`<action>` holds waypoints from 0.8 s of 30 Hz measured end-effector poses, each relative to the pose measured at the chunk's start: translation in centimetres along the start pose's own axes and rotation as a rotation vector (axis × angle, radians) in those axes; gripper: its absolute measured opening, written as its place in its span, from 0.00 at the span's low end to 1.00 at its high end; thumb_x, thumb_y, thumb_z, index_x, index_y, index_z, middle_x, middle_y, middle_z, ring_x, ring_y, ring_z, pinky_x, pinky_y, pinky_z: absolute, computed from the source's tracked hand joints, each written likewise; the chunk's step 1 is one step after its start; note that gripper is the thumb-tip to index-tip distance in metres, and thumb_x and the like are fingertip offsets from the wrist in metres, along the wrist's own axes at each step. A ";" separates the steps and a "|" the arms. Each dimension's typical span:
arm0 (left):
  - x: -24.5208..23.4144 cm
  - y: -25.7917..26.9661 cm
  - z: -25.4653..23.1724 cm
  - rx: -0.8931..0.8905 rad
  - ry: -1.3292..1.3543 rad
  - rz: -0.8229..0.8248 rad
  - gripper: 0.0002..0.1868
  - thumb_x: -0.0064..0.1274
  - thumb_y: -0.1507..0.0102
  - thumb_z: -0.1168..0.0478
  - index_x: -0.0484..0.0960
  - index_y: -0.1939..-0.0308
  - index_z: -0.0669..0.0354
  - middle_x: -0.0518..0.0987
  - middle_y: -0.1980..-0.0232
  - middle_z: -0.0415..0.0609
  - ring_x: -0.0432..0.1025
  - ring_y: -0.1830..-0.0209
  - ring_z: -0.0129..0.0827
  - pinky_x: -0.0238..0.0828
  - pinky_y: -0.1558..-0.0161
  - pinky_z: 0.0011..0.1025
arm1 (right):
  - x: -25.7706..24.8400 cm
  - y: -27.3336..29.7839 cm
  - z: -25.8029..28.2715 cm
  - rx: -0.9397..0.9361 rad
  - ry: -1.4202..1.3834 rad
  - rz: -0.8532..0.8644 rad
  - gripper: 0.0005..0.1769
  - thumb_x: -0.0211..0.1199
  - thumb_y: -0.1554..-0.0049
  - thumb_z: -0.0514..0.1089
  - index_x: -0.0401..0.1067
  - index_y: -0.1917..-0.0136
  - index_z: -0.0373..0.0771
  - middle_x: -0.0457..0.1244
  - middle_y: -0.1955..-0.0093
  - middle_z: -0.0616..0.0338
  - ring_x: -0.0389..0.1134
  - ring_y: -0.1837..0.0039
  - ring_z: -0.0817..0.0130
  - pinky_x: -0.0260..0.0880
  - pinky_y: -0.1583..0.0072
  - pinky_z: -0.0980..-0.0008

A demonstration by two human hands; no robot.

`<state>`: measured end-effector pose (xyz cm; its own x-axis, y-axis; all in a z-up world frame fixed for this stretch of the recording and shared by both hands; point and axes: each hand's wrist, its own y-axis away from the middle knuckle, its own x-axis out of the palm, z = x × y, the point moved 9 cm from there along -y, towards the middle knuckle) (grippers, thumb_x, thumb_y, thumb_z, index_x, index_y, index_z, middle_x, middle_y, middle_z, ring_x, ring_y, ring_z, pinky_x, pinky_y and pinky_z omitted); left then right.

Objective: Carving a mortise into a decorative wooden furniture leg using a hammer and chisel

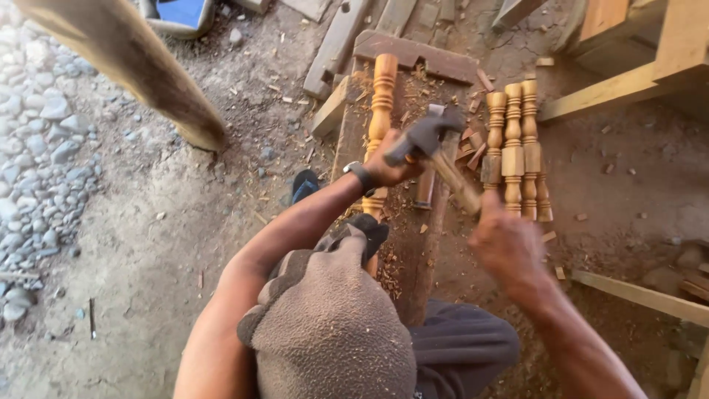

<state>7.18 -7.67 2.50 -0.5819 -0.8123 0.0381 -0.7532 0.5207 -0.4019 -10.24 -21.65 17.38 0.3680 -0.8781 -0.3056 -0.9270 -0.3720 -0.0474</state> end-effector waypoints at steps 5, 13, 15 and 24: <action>-0.5 0.4 1.1 0.008 0.117 -0.093 0.17 0.70 0.42 0.55 0.78 0.77 0.55 0.75 0.79 0.42 0.68 0.76 0.27 0.65 0.71 0.28 | 3.6 1.7 -2.1 0.375 -1.265 0.786 0.22 0.70 0.37 0.64 0.74 0.34 0.58 0.77 0.53 0.39 0.81 0.44 0.34 0.79 0.39 0.37; -0.5 0.4 -1.2 -0.099 -0.015 -0.004 0.12 0.60 0.42 0.60 0.73 0.77 0.51 0.77 0.75 0.39 0.64 0.80 0.26 0.67 0.75 0.26 | -0.7 1.0 -16.1 0.783 -1.982 -0.434 0.19 0.50 0.20 0.15 0.61 0.26 0.33 0.59 0.53 0.54 0.56 0.64 0.72 0.62 0.62 0.72; -0.9 0.5 -0.6 -0.084 -0.036 0.000 0.11 0.60 0.42 0.60 0.74 0.76 0.51 0.77 0.75 0.40 0.64 0.80 0.26 0.67 0.75 0.26 | -1.3 1.0 -12.0 0.757 -1.970 -0.656 0.28 0.53 0.25 0.10 0.64 0.21 0.30 0.63 0.49 0.50 0.56 0.64 0.72 0.65 0.65 0.71; -0.1 5.4 -3.7 -0.153 -0.103 -0.249 0.15 0.69 0.37 0.58 0.74 0.65 0.48 0.72 0.70 0.36 0.64 0.74 0.22 0.69 0.71 0.23 | 1.4 7.8 3.5 0.482 -1.658 0.678 0.08 0.67 0.31 0.45 0.69 0.46 0.43 0.70 0.64 0.63 0.64 0.73 0.69 0.66 0.71 0.67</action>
<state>2.06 -3.81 3.71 -0.3452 -0.9383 0.0225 -0.9109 0.3291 -0.2488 -17.21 -24.71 13.26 -0.1916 0.4449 -0.8748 -0.9147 0.2422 0.3235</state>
